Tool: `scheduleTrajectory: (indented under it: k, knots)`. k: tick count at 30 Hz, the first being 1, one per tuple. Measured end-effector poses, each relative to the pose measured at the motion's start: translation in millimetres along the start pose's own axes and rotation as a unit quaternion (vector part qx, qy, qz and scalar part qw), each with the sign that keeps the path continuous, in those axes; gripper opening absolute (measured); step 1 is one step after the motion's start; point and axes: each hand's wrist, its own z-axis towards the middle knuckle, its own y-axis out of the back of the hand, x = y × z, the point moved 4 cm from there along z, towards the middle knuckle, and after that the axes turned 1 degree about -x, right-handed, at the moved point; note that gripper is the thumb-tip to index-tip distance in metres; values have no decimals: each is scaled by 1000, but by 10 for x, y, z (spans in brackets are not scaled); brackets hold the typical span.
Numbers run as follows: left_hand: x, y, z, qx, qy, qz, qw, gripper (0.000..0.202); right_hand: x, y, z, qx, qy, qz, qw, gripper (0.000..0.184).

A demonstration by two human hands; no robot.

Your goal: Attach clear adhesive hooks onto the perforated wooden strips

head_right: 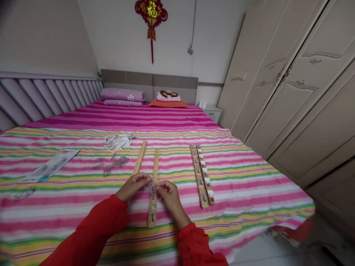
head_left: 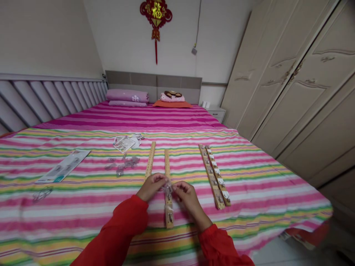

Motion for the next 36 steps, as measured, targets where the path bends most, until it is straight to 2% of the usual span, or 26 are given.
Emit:
scheduleTrajectory:
  k: [2, 6, 14, 27, 36]
  knots:
    - [53, -14, 64, -16, 19, -24, 999, 34, -62, 19, 49, -23, -14, 33, 999, 26]
    - [168, -23, 226, -34, 14, -51, 998, 40, -172, 19, 164, -50, -37, 74, 995, 22]
    - [422, 47, 502, -105, 32, -93, 990, 40, -331, 1, 349, -79, -57, 34, 995, 19]
    - [576, 43, 644, -109, 24, -53, 992, 34, -511, 55, 464, -116, -31, -20, 993, 17]
    - [601, 53, 679, -113, 7, -17, 993, 33, -584, 90, 516, -128, -17, -64, 989, 22]
